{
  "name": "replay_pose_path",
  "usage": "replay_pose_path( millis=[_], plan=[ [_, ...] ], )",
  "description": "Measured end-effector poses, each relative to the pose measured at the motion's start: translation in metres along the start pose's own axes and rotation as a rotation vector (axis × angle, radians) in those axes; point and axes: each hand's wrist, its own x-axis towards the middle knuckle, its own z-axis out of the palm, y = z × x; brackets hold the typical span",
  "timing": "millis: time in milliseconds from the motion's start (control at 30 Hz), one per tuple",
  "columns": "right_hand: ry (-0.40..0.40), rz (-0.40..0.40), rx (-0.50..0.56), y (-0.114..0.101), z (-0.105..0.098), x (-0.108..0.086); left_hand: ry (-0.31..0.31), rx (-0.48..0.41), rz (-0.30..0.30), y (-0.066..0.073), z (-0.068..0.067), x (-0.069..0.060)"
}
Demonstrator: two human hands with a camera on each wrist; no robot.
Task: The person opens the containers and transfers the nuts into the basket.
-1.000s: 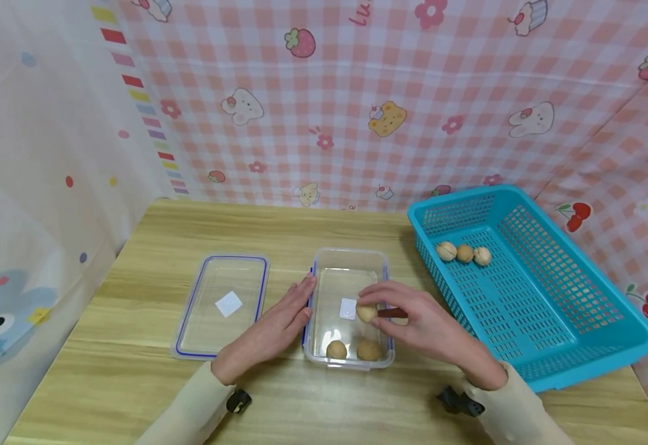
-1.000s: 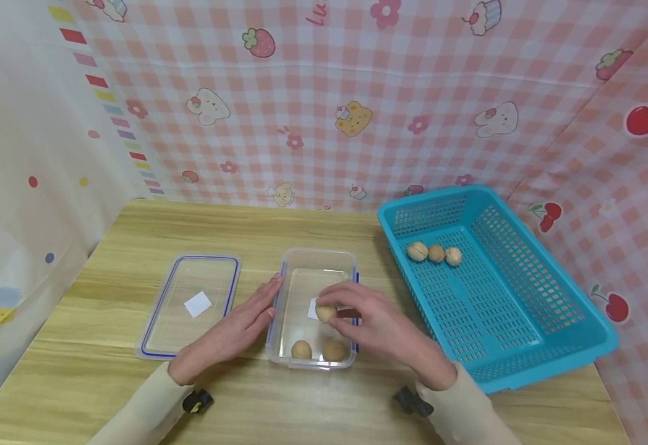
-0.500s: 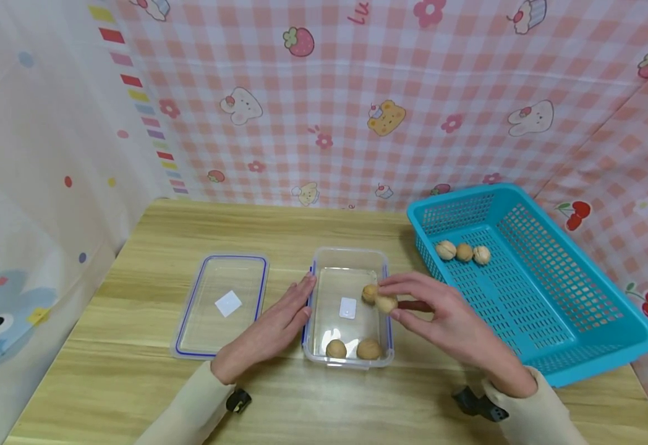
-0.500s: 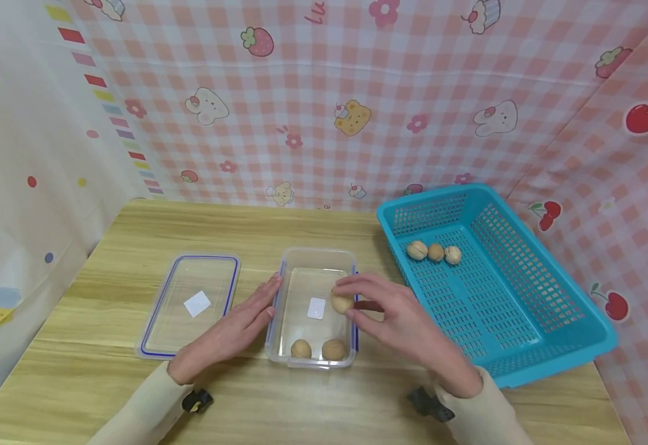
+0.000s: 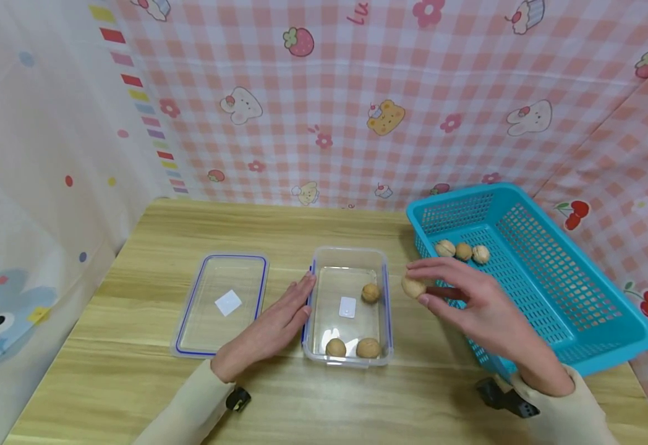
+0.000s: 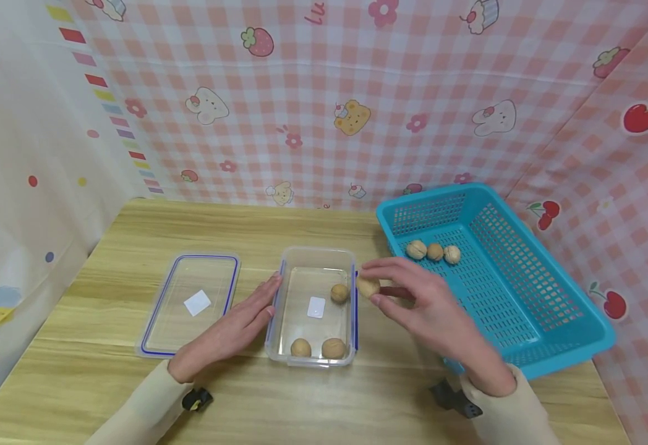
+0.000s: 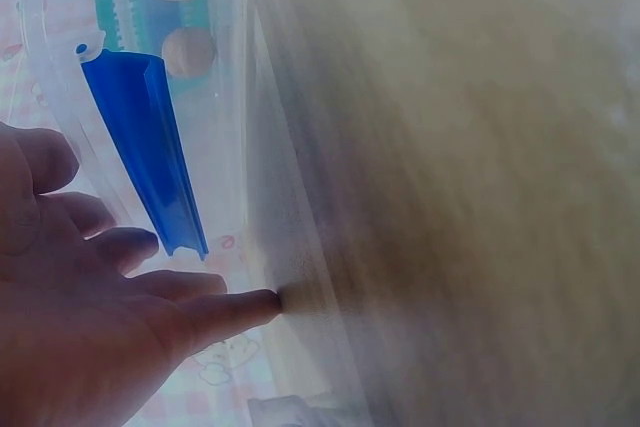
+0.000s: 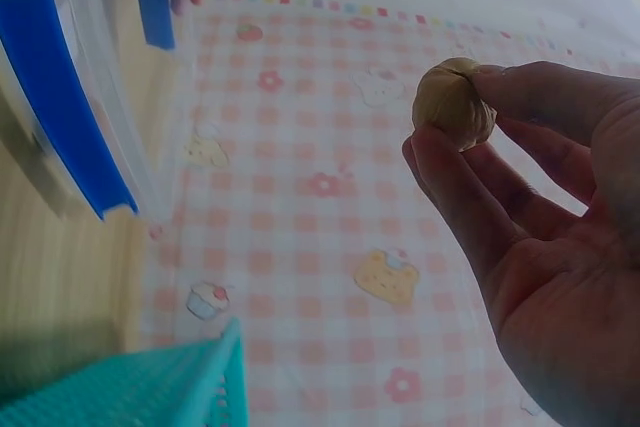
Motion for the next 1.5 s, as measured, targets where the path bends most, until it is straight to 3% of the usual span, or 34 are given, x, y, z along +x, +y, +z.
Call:
replay_pose_path(
  millis=[467, 667, 900, 1300, 1500],
  plan=[
    [0.075, -0.058, -0.038, 0.008, -0.040, -0.003, -0.006, 0.002, -0.004, 0.001, -0.001, 0.000],
    [0.107, 0.001, -0.100, 0.022, -0.055, -0.004, 0.012, 0.002, 0.025, 0.001, 0.000, 0.001],
    [0.118, 0.074, -0.152, 0.038, -0.067, -0.002, 0.010, 0.002, 0.017, 0.002, 0.000, 0.001],
    [0.043, 0.193, -0.235, 0.065, -0.079, 0.002, 0.014, 0.000, 0.007, 0.000, 0.000, 0.001],
    [0.022, 0.190, -0.253, 0.076, -0.081, 0.004, 0.015, -0.001, 0.007, 0.000, 0.001, 0.001]
  ],
)
